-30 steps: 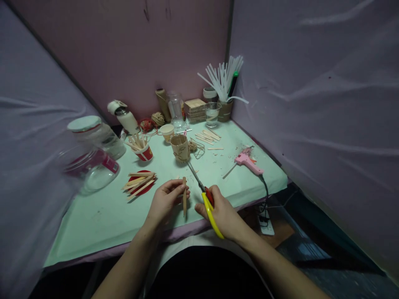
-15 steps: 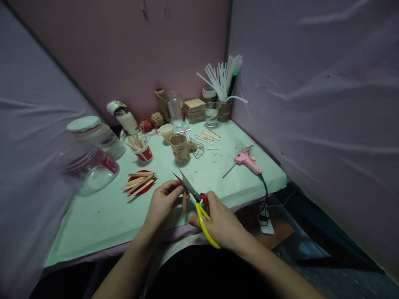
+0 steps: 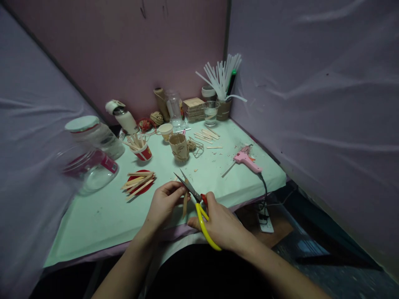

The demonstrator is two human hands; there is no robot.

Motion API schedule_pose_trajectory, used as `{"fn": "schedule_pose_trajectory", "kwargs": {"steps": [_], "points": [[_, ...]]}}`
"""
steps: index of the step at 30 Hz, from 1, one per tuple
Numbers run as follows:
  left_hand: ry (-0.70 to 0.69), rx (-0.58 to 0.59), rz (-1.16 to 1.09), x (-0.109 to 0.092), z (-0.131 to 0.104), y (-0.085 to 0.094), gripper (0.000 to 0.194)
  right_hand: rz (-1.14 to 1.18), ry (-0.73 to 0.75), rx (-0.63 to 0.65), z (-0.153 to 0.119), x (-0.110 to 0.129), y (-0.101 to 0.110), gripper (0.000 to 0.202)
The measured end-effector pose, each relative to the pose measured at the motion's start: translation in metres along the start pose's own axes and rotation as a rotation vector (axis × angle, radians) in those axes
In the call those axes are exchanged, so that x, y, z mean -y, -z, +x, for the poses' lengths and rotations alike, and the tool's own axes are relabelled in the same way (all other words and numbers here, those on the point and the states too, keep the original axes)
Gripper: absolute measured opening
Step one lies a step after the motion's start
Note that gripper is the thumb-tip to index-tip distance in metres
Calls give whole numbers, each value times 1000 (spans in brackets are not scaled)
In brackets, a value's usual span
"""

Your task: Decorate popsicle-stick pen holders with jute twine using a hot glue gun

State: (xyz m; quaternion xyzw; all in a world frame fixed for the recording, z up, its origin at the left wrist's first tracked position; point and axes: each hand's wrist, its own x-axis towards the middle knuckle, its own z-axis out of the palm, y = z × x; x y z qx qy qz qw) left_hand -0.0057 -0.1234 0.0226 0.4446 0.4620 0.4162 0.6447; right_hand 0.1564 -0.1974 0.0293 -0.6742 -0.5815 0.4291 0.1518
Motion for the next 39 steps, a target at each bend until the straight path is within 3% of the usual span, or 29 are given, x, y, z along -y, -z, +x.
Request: {"fn": "schedule_pose_trajectory", "kwargs": {"steps": [17, 29, 33, 37, 39], "points": [[184, 39, -56, 15, 21, 2, 37, 74, -37, -20, 19, -9, 0, 31], [241, 41, -54, 10, 26, -3, 42, 100, -26, -17, 28, -23, 1, 42], [93, 60, 190, 0, 29, 13, 34, 118, -53, -22, 26, -21, 9, 38], [-248, -108, 851, -19, 48, 34, 20, 62, -63, -100, 27, -19, 29, 37], [-319, -146, 1149, -25, 59, 38, 21, -50, -61, -184, 33, -20, 44, 35]]}}
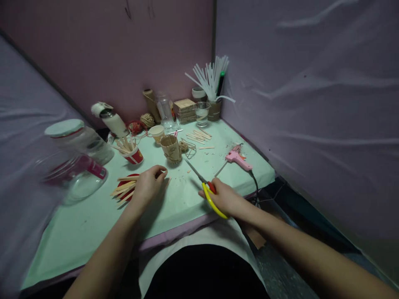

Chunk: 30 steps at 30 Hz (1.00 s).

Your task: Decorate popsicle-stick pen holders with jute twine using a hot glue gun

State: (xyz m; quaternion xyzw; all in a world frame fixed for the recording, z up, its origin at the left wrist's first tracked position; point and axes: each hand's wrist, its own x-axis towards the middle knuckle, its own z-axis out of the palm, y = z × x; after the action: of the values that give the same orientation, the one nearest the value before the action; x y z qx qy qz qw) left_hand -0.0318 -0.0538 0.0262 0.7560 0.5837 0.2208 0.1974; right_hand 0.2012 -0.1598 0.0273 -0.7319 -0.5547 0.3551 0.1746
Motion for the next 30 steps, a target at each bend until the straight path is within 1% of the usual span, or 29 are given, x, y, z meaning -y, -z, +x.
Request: {"fn": "schedule_pose_trajectory", "kwargs": {"steps": [2, 4, 6, 7, 8, 10, 13, 16, 20, 23, 26, 30], "points": [[-41, 20, 231, 0, 9, -2, 28, -159, 10, -106, 14, -3, 16, 28], [-74, 22, 398, -5, 14, -8, 33, -340, 24, -197, 31, -6, 35, 20], [-113, 13, 462, -13, 16, -16, 33, -487, 14, -251, 51, -5, 54, 19], [-138, 22, 454, -18, 17, -20, 32, -522, 10, -264, 62, -3, 62, 20], [-172, 55, 424, -24, 17, -25, 30, -552, 7, -273, 75, 0, 69, 22], [-223, 197, 369, -35, 19, -34, 24, -610, 16, -258, 102, 7, 78, 26], [-217, 258, 361, -46, 23, -46, 18, -694, 58, -155, 144, 18, 82, 27], [-192, 274, 353, -48, 28, -53, 17, -768, 109, -64, 181, 17, 87, 33], [-182, 296, 308, -41, 32, -56, 15, -846, 168, 5, 218, 2, 103, 37], [-175, 306, 274, -37, 33, -58, 13, -873, 232, 45, 240, -9, 115, 36], [-144, 308, 201, -35, 33, -59, 15, -878, 281, 73, 258, -16, 122, 33], [-97, 334, 144, -37, 31, -58, 15, -882, 251, 74, 281, -21, 138, 35]]}}
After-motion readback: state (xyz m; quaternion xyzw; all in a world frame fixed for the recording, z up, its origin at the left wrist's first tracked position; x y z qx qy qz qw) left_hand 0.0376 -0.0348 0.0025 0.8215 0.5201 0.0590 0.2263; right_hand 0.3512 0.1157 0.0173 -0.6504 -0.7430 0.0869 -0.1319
